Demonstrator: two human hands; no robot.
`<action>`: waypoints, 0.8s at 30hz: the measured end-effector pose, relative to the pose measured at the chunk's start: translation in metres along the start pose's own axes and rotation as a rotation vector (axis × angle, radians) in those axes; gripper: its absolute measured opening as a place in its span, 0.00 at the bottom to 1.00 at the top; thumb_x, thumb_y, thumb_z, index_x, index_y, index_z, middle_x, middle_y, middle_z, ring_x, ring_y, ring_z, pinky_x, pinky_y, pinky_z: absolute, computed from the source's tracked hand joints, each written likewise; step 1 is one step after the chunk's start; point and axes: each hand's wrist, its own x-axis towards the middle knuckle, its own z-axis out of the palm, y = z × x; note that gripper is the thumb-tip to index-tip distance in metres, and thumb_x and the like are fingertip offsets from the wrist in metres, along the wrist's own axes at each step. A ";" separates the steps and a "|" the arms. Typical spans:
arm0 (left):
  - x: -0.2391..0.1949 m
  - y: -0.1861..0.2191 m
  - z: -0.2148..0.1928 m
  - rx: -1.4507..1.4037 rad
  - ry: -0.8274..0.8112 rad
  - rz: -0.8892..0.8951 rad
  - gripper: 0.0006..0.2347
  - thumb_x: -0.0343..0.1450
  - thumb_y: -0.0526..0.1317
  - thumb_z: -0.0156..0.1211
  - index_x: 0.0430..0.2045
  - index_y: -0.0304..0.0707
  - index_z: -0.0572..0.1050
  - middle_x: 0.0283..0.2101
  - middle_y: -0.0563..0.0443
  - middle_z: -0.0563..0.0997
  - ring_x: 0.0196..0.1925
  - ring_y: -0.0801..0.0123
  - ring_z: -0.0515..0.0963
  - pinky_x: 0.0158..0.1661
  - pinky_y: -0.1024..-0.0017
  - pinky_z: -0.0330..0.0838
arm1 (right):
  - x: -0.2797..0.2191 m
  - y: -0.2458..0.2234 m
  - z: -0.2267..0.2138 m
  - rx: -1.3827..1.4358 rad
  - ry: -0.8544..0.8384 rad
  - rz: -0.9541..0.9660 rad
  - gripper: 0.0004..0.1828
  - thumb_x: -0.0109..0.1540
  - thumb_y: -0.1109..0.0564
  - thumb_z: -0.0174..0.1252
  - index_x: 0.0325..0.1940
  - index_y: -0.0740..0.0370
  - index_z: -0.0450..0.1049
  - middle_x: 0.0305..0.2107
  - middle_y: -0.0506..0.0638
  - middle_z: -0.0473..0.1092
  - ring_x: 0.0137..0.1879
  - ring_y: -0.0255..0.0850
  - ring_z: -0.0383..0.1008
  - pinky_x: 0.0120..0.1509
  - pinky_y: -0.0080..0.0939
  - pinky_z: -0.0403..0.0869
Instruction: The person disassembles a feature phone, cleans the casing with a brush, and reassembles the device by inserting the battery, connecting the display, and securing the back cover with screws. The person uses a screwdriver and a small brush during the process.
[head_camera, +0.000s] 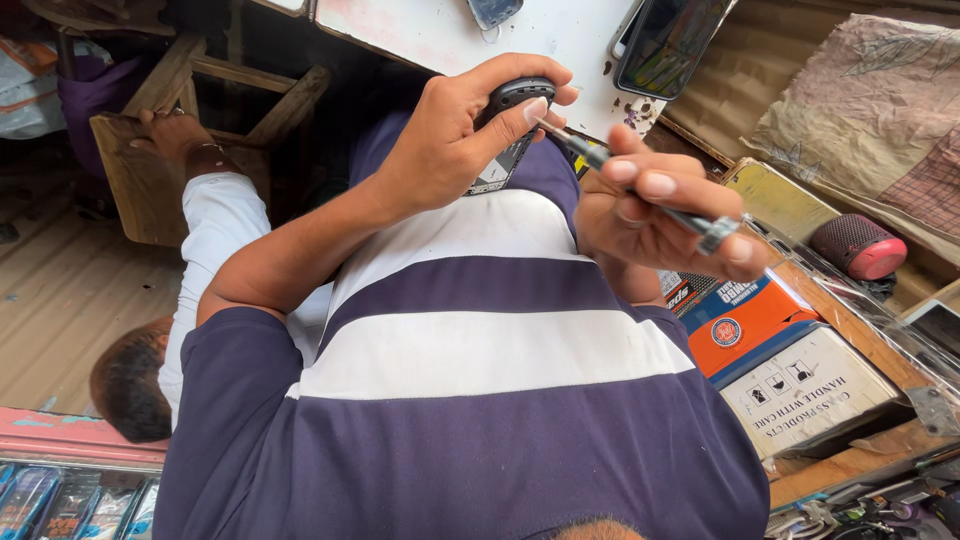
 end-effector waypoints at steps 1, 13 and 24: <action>0.001 -0.001 0.000 -0.021 -0.004 0.005 0.12 0.84 0.35 0.53 0.61 0.31 0.70 0.58 0.44 0.82 0.56 0.72 0.84 0.59 0.75 0.80 | 0.001 -0.001 0.000 -0.021 -0.076 0.012 0.29 0.65 0.68 0.54 0.66 0.54 0.51 0.44 0.61 0.70 0.48 0.48 0.82 0.58 0.58 0.80; -0.001 -0.003 -0.002 0.158 0.037 0.042 0.12 0.82 0.37 0.56 0.58 0.33 0.73 0.49 0.48 0.85 0.47 0.78 0.82 0.48 0.79 0.78 | -0.007 0.005 0.003 -0.056 -0.234 0.056 0.29 0.65 0.69 0.54 0.63 0.53 0.49 0.46 0.60 0.70 0.50 0.48 0.80 0.61 0.60 0.79; 0.000 -0.004 -0.004 0.175 0.048 0.068 0.11 0.82 0.37 0.55 0.57 0.33 0.74 0.50 0.49 0.84 0.46 0.79 0.82 0.47 0.79 0.77 | -0.012 0.005 0.004 -0.021 -0.228 0.052 0.30 0.63 0.70 0.57 0.61 0.53 0.51 0.47 0.59 0.70 0.53 0.50 0.79 0.58 0.58 0.81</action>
